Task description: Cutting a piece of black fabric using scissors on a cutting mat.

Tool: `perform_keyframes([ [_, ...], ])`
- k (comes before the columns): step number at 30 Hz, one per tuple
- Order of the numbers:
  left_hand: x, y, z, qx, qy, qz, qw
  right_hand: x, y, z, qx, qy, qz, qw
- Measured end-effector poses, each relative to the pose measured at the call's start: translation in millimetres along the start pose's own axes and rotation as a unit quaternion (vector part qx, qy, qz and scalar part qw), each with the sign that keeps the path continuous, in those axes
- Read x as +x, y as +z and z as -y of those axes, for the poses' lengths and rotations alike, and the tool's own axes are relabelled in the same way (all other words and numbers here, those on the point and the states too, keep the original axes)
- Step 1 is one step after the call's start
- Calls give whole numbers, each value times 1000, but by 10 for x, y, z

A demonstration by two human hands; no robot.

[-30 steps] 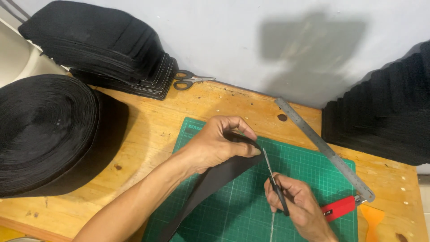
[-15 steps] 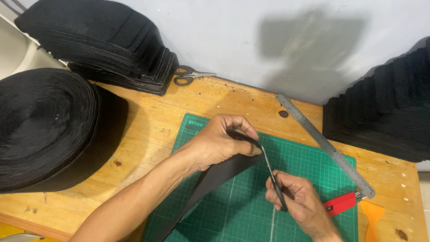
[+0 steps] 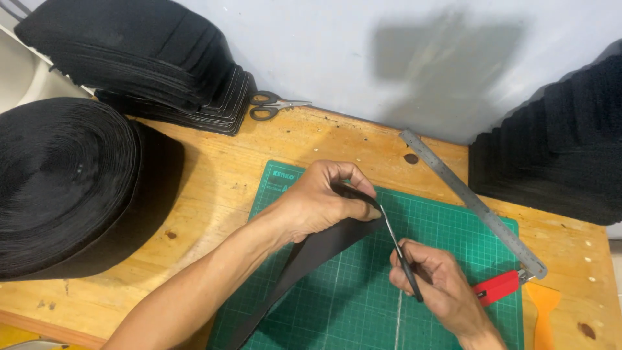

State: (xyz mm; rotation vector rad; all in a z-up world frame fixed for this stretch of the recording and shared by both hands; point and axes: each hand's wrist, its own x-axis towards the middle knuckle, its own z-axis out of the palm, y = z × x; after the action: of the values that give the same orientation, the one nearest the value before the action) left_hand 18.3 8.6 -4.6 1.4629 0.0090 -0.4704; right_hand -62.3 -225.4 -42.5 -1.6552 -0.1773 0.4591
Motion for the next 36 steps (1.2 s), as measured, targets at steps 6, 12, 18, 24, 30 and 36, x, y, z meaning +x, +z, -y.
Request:
perform_keyframes([
  [6, -19, 7, -20, 29, 0, -9, 1000, -2, -4, 23, -39, -14, 2, 999],
  [12, -18, 7, -3, 59, 1, -29, 998, 8, -38, -63, -50, -24, 1, 998],
  [18, -45, 9, -40, 55, -7, -30, 998, -1, 20, -67, -3, -24, -4, 1000],
  [24, -22, 11, 11, -25, 6, -10, 1000, -20, 99, 88, -9, -54, 10, 998],
  [30, -55, 24, -1, -24, 6, -2, 1000, -25, 69, 27, -37, -39, -2, 999],
  [36, -58, 33, 8, -34, 14, 5, 999, -33, -4, -68, -49, -42, -31, 997],
])
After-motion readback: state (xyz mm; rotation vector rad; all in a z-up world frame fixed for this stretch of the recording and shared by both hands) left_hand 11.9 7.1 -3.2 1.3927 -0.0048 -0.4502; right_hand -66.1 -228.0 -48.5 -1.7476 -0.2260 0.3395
